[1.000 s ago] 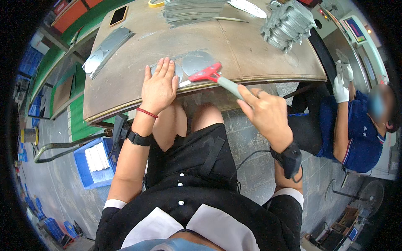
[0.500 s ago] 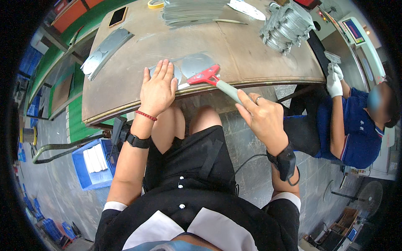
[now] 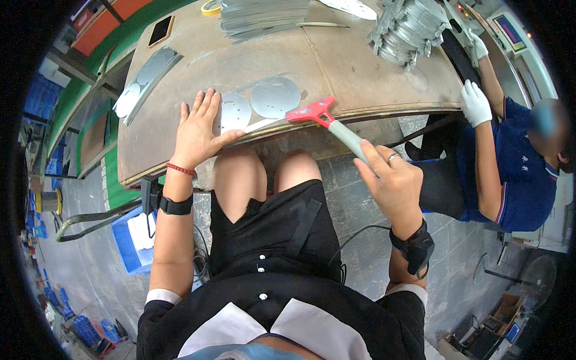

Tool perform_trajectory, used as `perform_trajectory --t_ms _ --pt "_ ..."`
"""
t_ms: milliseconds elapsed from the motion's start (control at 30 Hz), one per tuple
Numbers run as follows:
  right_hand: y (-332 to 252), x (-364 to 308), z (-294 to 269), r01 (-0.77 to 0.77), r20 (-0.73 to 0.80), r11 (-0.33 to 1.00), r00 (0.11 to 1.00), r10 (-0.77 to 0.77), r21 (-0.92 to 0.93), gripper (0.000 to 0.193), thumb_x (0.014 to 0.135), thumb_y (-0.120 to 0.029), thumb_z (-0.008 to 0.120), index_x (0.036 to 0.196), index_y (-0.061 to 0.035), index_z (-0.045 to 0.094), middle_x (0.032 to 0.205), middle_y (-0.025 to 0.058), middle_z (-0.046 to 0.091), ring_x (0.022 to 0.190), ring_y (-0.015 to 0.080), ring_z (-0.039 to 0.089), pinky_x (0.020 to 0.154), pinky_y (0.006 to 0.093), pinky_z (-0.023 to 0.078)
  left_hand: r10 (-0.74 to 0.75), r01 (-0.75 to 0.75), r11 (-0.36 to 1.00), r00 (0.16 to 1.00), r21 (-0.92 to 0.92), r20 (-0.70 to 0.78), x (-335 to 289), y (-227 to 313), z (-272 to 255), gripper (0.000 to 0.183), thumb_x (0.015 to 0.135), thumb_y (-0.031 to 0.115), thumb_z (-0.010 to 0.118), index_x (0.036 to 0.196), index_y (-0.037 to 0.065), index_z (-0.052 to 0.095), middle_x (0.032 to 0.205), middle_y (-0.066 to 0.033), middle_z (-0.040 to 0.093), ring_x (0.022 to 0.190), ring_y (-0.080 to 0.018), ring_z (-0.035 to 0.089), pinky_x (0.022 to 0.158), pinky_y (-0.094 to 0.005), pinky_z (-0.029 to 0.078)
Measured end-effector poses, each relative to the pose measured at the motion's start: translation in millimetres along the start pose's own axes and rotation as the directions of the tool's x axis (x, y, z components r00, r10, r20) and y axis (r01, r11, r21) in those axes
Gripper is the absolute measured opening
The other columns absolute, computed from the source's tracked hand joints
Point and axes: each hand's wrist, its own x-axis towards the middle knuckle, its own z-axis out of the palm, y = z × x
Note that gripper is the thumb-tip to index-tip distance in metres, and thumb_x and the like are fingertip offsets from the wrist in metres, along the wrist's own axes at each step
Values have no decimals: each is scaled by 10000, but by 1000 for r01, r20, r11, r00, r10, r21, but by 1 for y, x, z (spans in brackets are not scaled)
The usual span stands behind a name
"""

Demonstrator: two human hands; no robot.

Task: The recorder uses a scraping tool to clean or finish circular metal plates at a workbench.

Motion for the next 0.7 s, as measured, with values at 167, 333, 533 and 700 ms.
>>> perform_trajectory --t_ms 167,333,533,700 --pt "-9 25 19 28 24 998 999 -27 -50 351 739 -192 738 1069 -106 655 779 79 632 549 224 603 471 312 464 25 -23 999 998 41 -63 -1 2 4 1000 712 749 527 1368 5 398 1430 -150 387 1359 -301 302 1096 -555 177" --pt "-12 35 22 0 85 994 996 10 -111 328 790 -241 690 1085 -109 639 728 81 620 534 255 605 471 347 473 13 -12 1000 997 23 -74 -2 2 6 984 717 740 533 1364 11 406 1427 -149 392 1356 -306 307 1093 -557 181" --pt "-21 44 41 -49 81 986 995 62 -162 271 781 -250 696 1014 -113 678 742 86 638 597 269 620 513 356 488 1 1 1000 996 24 -88 -3 0 1 957 731 716 544 1361 9 407 1438 -148 376 1358 -304 306 1092 -560 180" --pt "-14 39 27 -77 25 995 997 78 -60 299 772 -226 712 1041 -101 675 770 99 661 651 257 633 581 348 497 -34 -4 980 981 -199 -188 -14 -9 1 971 730 679 588 1371 -16 364 1440 -178 358 1366 -309 288 1100 -537 188"
